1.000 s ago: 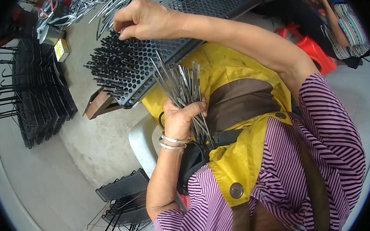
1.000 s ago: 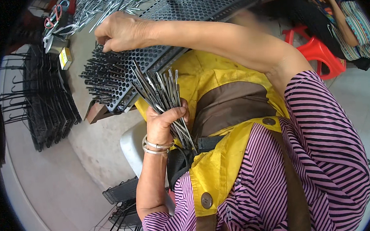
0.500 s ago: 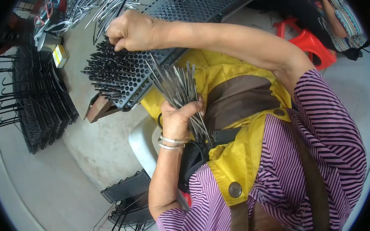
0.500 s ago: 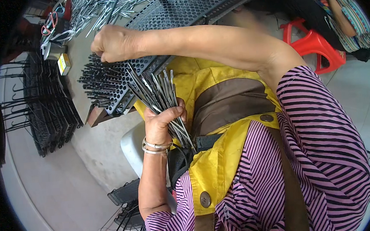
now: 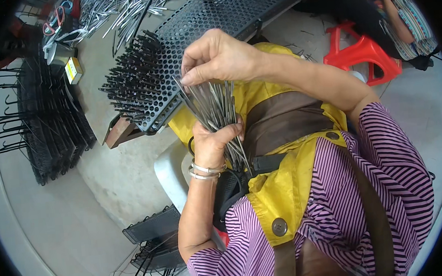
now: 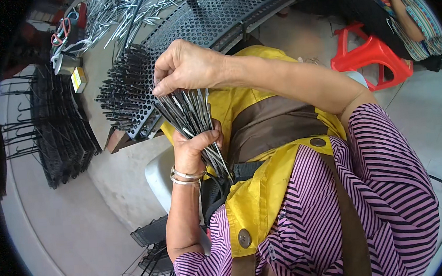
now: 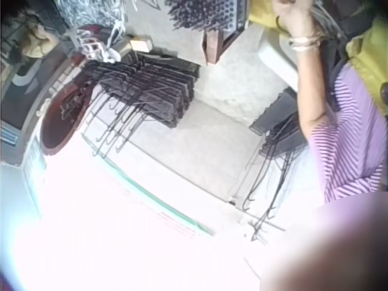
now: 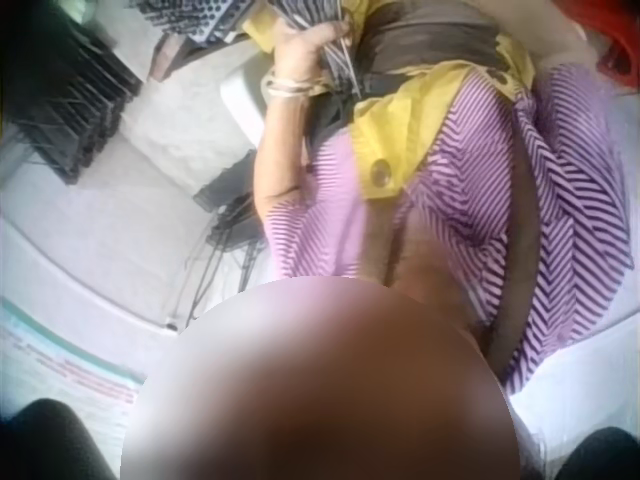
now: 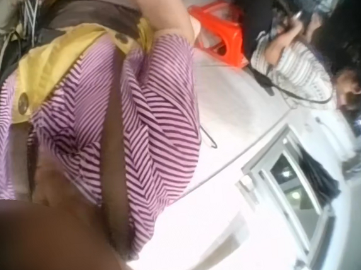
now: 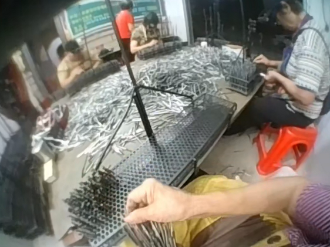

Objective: The recorder is picking up individual metal pins from a large pile and inserting them into specific holes in a perforated metal board.

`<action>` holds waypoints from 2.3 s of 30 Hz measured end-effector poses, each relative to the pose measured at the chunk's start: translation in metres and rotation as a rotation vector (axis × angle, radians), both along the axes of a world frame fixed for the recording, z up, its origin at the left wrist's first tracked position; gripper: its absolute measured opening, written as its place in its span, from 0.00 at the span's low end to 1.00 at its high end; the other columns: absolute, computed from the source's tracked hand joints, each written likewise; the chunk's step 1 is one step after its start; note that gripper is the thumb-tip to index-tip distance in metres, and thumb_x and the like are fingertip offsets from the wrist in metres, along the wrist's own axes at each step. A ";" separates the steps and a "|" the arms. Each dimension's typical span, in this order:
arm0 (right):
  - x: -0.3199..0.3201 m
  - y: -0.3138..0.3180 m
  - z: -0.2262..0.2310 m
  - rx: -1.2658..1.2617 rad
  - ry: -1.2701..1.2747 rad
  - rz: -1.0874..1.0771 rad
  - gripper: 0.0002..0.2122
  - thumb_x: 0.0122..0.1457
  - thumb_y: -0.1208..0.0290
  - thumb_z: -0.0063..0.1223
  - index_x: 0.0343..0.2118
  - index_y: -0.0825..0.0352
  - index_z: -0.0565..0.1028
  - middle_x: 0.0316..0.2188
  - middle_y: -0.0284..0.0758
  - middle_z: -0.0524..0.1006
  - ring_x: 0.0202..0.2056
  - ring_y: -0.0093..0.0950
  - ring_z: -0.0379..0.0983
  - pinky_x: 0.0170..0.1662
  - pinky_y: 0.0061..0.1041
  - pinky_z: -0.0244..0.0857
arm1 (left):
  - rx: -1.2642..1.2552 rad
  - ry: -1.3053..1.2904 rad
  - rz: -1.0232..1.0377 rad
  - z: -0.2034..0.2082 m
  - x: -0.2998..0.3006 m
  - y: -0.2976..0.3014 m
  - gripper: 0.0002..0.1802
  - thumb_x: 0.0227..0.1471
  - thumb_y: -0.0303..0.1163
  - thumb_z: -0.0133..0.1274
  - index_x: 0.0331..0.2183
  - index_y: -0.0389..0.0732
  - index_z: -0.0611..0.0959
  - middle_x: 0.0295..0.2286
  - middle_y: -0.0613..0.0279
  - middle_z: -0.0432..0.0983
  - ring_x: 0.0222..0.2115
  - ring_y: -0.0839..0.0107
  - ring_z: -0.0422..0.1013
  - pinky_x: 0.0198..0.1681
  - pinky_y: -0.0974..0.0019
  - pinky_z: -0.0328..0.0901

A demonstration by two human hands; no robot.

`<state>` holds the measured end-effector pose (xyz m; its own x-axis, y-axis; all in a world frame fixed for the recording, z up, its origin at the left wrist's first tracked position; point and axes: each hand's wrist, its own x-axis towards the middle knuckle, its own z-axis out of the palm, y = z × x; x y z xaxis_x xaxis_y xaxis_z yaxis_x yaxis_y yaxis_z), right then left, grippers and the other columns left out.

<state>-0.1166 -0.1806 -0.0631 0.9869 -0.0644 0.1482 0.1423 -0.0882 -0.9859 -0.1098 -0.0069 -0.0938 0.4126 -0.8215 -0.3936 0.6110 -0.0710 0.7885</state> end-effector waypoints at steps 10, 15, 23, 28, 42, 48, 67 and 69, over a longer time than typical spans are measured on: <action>0.019 -0.039 0.017 0.236 0.022 -0.332 0.05 0.51 0.74 0.51 0.25 0.71 0.73 0.20 0.33 0.75 0.19 0.18 0.71 0.24 0.15 0.68 | 0.030 -0.010 0.010 -0.001 -0.001 0.001 0.15 0.32 0.15 0.50 0.30 0.33 0.74 0.20 0.58 0.72 0.17 0.72 0.68 0.21 0.72 0.63; 0.063 -0.058 0.000 0.032 -0.316 -0.619 0.05 0.51 0.77 0.50 0.23 0.73 0.72 0.17 0.35 0.74 0.17 0.19 0.71 0.19 0.15 0.66 | 0.024 -0.009 0.018 0.001 -0.001 0.002 0.12 0.33 0.16 0.51 0.28 0.32 0.74 0.20 0.58 0.72 0.17 0.72 0.68 0.21 0.72 0.63; 0.097 -0.061 -0.014 -0.384 -0.521 -0.755 0.05 0.45 0.74 0.54 0.21 0.70 0.74 0.15 0.37 0.73 0.18 0.24 0.72 0.23 0.22 0.65 | 0.053 -0.008 0.031 0.007 -0.002 0.000 0.10 0.33 0.16 0.51 0.26 0.32 0.75 0.20 0.58 0.72 0.17 0.72 0.68 0.22 0.72 0.63; 0.101 -0.058 -0.015 -0.691 -0.425 -0.632 0.05 0.49 0.73 0.53 0.25 0.69 0.74 0.17 0.34 0.74 0.18 0.18 0.71 0.22 0.16 0.66 | 0.062 0.005 0.032 0.007 -0.002 0.001 0.10 0.33 0.16 0.51 0.26 0.32 0.75 0.20 0.59 0.72 0.17 0.72 0.68 0.21 0.72 0.63; 0.103 -0.041 0.009 -1.064 0.045 -0.353 0.14 0.49 0.64 0.51 0.20 0.73 0.72 0.19 0.46 0.72 0.25 0.40 0.71 0.31 0.35 0.66 | 0.042 0.012 0.040 0.006 -0.002 0.001 0.12 0.32 0.17 0.52 0.28 0.33 0.74 0.20 0.59 0.71 0.17 0.71 0.68 0.21 0.72 0.63; 0.028 -0.020 0.024 -0.034 0.375 0.005 0.17 0.46 0.63 0.59 0.26 0.76 0.73 0.23 0.40 0.75 0.21 0.20 0.71 0.21 0.16 0.64 | 0.015 0.015 0.015 0.004 -0.001 0.003 0.11 0.32 0.17 0.52 0.27 0.33 0.74 0.20 0.59 0.72 0.17 0.72 0.68 0.21 0.73 0.63; 0.033 -0.043 0.029 0.222 -0.138 -0.365 0.04 0.51 0.76 0.50 0.26 0.72 0.72 0.19 0.35 0.74 0.20 0.22 0.72 0.21 0.17 0.67 | -0.020 0.012 -0.020 0.004 -0.001 0.002 0.12 0.32 0.18 0.52 0.27 0.33 0.74 0.20 0.59 0.72 0.17 0.73 0.68 0.21 0.73 0.63; 0.046 -0.054 0.026 0.159 -0.264 -0.448 0.05 0.53 0.76 0.48 0.23 0.72 0.71 0.16 0.32 0.72 0.17 0.17 0.70 0.18 0.13 0.64 | -0.012 -0.004 -0.028 0.004 0.000 0.002 0.12 0.32 0.18 0.52 0.27 0.33 0.74 0.20 0.59 0.72 0.17 0.73 0.68 0.21 0.74 0.63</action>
